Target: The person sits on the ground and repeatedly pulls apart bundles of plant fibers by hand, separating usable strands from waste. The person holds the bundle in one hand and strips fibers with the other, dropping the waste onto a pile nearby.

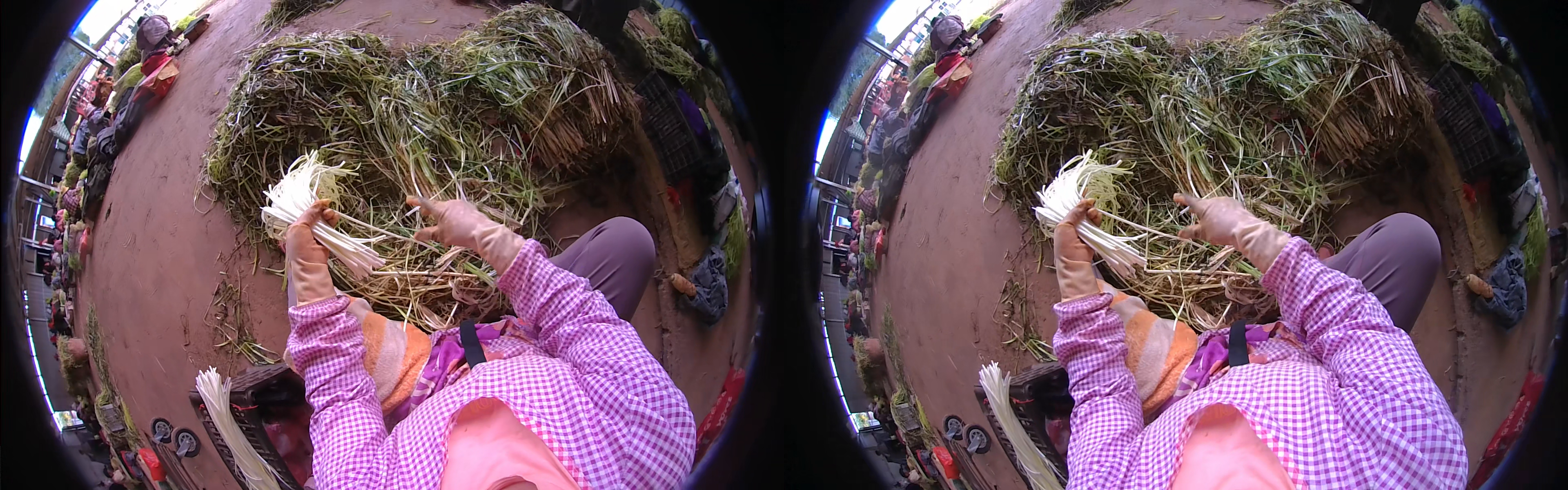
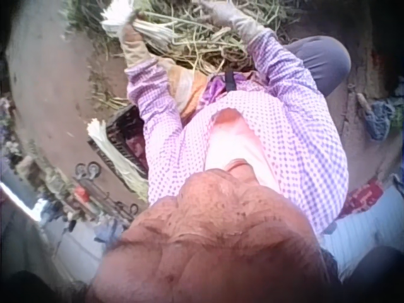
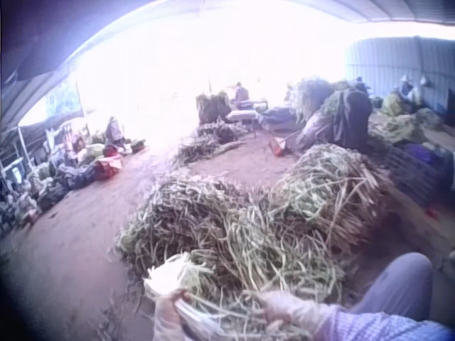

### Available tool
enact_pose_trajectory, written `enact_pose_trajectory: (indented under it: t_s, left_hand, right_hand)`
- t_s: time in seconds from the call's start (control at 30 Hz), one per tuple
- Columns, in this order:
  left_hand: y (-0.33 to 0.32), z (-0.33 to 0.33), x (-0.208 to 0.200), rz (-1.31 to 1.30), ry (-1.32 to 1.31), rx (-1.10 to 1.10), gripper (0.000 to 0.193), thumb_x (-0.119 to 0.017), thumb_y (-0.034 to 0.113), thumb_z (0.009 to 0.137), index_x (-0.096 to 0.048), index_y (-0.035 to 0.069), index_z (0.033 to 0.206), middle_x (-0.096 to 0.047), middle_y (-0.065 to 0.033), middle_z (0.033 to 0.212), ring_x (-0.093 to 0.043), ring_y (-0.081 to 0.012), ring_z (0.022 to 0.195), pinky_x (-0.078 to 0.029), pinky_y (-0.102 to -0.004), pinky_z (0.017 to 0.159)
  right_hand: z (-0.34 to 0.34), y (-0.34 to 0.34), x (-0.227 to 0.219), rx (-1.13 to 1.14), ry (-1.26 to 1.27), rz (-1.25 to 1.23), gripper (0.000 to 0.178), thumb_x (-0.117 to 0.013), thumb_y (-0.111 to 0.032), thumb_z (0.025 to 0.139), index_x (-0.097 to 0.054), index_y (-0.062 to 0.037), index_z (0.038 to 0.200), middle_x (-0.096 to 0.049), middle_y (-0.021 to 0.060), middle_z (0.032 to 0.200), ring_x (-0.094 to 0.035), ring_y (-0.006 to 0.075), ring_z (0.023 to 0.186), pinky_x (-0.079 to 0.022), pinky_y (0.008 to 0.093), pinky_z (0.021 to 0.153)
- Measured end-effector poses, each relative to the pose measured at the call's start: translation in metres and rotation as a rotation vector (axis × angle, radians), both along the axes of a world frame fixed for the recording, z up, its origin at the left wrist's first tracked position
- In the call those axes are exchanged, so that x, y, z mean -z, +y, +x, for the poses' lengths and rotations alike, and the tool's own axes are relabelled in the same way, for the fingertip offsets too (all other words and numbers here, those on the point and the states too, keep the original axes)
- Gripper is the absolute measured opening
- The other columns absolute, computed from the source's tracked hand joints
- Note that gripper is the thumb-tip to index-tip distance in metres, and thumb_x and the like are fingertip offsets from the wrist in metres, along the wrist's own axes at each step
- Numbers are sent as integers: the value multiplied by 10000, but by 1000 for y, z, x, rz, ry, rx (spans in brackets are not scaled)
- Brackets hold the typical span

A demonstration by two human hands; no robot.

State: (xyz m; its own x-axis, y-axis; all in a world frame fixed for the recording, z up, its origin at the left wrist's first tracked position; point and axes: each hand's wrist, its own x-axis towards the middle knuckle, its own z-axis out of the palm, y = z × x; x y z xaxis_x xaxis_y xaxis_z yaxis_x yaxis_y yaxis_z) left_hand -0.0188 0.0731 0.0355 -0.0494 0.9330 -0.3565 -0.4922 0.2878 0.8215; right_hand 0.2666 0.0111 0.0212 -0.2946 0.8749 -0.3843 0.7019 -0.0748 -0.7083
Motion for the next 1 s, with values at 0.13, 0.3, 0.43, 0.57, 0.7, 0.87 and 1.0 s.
enact_pose_trajectory:
  t_s: [0.13,0.3,0.43,0.57,0.7,0.87,1.0]
  left_hand:
    - [-1,3,-5,50,-63,51,241,-533,70,982,-619,-137,1070,-632,-140,849,-591,-175,693,-559,-295,686]
    - [-14,31,8,-121,1,50,294,-497,11,946,-542,-128,1200,-651,-235,1100,-690,-274,912,-627,-332,774]
    - [-28,52,12,-247,-112,340,332,-494,46,942,-549,-99,1235,-672,-201,1047,-693,-264,903,-598,-349,793]
    - [-19,35,-7,-38,-87,78,246,-526,76,970,-619,-86,1130,-642,-98,815,-599,-156,702,-569,-277,698]
    - [5,12,-20,244,-204,-195,404,-556,21,937,-467,-61,1323,-664,-168,1074,-651,-153,836,-594,-257,774]
    - [9,13,-6,162,-585,128,549,-623,-14,848,-436,-74,1361,-681,-174,1126,-692,-207,918,-603,-308,854]
    - [3,19,-2,100,-288,90,474,-600,3,859,-473,-41,1315,-695,-153,1044,-688,-259,976,-575,-379,896]
  right_hand:
    - [-38,-13,26,93,179,-189,267,-615,-337,953,-689,-184,1158,-739,42,856,-685,134,728,-558,326,686]
    - [-37,-6,29,124,378,-18,294,-542,-323,988,-693,-104,1113,-703,68,734,-658,147,615,-515,312,591]
    - [-48,17,18,-183,314,-134,356,-559,-379,967,-698,-79,1098,-715,100,813,-665,182,641,-536,332,607]
    - [-25,54,51,271,671,-362,413,-544,-380,988,-626,-27,1186,-716,92,901,-650,127,615,-544,270,535]
    - [-14,106,100,411,-467,36,595,-536,-582,907,-583,-97,1249,-708,103,980,-694,169,773,-558,305,580]
    - [-14,105,110,404,-67,-157,236,-640,-267,937,-706,-105,1095,-721,85,1016,-684,168,849,-553,329,788]
    - [-12,64,93,395,814,8,225,-595,-175,974,-659,-65,1159,-722,39,819,-593,69,528,-481,211,446]
